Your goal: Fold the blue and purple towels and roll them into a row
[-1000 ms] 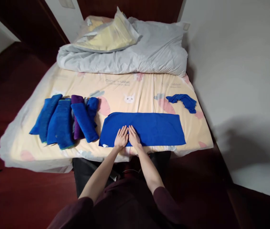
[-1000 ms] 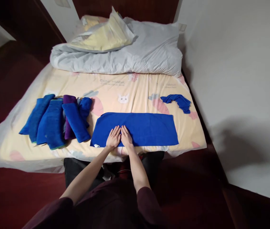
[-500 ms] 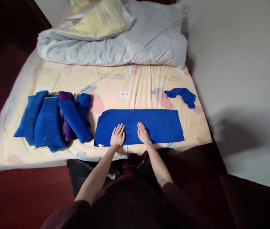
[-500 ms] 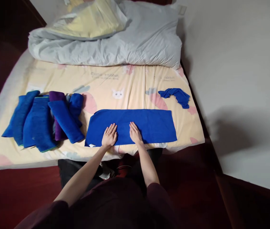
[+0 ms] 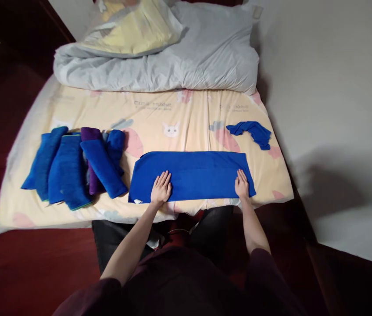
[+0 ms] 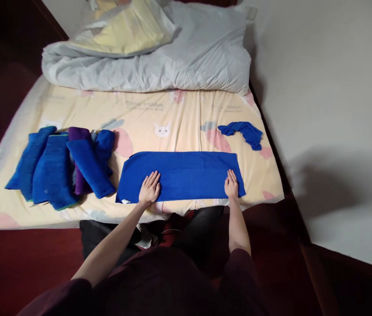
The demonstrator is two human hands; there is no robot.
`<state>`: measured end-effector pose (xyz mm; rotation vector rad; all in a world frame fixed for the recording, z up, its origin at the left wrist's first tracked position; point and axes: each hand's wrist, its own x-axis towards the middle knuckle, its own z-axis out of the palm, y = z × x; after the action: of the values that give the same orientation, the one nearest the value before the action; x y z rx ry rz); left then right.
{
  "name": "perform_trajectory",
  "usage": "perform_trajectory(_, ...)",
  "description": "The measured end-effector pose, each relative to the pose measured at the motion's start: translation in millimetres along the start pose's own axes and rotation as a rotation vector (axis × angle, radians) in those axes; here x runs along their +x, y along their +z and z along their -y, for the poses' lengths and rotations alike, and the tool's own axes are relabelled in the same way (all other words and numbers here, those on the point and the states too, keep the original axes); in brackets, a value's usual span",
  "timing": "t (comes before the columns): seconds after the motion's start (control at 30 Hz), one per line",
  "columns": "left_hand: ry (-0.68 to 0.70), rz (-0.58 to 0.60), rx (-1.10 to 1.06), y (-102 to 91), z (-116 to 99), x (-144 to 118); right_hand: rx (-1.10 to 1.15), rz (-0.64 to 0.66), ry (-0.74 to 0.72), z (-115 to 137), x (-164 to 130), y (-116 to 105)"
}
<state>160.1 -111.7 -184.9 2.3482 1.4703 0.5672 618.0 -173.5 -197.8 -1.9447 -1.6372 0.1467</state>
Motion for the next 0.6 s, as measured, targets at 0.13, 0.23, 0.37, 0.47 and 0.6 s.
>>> perform_trajectory(0.13,0.0,-0.005,0.024,-1.0,-0.3,0.3,-0.075,-0.053,0.002,-9.3,-1.8,-3.9)
perform_trajectory(0.23,-0.02,0.001,0.008,0.5,1.7,0.5,-0.106,-0.082,-0.001,-7.0,-2.4,1.4)
perform_trajectory(0.37,-0.111,-0.065,-0.099,15.5,-24.1,10.5,-0.116,-0.101,-0.01,-8.4,-2.0,5.9)
perform_trajectory(0.47,-0.015,-0.055,-0.275,44.8,-79.7,32.6,-0.111,-0.124,-0.012,-11.2,-1.2,7.6)
perform_trajectory(0.6,0.208,0.053,-0.53,91.7,-150.9,66.8,-0.112,-0.16,-0.033,-13.1,-0.9,9.4)
